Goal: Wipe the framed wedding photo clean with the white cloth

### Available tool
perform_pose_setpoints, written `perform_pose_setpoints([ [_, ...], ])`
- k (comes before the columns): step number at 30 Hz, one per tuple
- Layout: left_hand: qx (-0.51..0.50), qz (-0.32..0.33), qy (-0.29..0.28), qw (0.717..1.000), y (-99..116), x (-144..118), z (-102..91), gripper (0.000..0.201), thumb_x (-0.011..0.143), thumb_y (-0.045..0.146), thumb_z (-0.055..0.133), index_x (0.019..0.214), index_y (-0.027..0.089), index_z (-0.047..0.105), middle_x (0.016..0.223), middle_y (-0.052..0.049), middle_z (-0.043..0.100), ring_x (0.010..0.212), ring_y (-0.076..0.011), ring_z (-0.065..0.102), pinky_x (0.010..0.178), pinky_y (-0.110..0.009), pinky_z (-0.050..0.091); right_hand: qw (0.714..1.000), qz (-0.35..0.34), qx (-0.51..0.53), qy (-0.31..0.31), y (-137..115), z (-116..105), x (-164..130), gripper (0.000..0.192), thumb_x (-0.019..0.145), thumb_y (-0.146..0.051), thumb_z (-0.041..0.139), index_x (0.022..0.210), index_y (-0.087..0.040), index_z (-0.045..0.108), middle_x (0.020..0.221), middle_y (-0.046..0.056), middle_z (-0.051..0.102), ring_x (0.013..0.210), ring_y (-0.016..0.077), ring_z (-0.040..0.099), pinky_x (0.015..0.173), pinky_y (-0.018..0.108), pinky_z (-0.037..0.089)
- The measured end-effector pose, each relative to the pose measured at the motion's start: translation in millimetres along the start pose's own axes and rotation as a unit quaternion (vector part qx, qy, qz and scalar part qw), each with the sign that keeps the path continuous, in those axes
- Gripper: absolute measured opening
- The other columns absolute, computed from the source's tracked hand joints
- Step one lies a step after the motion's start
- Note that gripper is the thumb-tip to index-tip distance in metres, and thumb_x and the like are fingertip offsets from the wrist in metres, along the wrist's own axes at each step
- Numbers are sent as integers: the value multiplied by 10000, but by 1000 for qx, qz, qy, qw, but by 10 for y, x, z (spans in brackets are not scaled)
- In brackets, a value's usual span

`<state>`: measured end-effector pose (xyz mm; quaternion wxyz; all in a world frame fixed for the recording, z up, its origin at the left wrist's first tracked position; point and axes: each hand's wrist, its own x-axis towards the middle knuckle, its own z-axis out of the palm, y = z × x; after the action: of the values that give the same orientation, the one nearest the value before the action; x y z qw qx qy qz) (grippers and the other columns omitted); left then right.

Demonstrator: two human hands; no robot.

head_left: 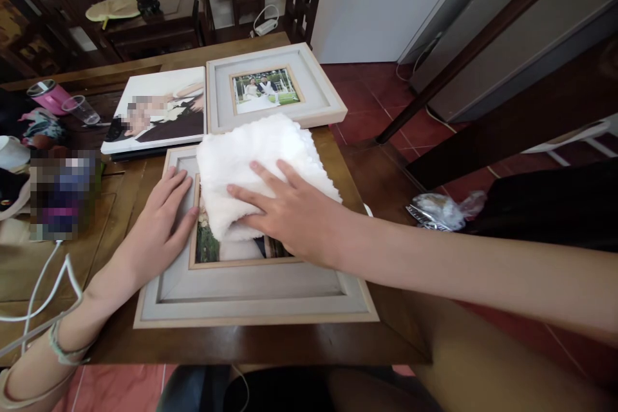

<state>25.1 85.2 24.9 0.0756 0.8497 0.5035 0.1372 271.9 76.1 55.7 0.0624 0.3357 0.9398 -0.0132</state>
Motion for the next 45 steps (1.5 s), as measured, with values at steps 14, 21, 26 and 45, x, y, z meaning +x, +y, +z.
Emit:
perform_pose_setpoints([
  [14,6,24,-19,1000,-35,6,-27,509,945,348,348,1423,172,356,1518,-121,343,1459,-306,210,1173,-534,246,997,-68,39,-11,-237,21,-146,417,858,-150,606,1259,-264,622,1558,73,297,1378,484,240,1054,734,231],
  [21,14,35,-17,999,-48,4,-29,515,950,346,339,1418,132,361,1503,-150,353,1460,-300,210,1177,-519,245,997,-64,33,-2,-214,21,-132,396,917,-144,526,1286,-262,607,1557,78,289,1372,489,236,1051,731,246],
  [26,17,43,-15,999,-51,2,-24,516,946,339,336,1428,155,340,1509,-136,343,1459,-302,211,1174,-530,247,997,-68,21,-10,-218,33,-125,382,932,-165,514,1292,-258,602,1565,84,259,1366,506,221,1047,741,241],
  [45,25,42,-27,998,-91,-21,-14,530,950,312,352,1455,160,301,1541,-136,302,1469,-305,174,1174,-540,229,992,-70,98,47,-605,57,-305,272,957,-281,489,1098,-249,720,1490,103,408,1316,507,349,989,774,301],
])
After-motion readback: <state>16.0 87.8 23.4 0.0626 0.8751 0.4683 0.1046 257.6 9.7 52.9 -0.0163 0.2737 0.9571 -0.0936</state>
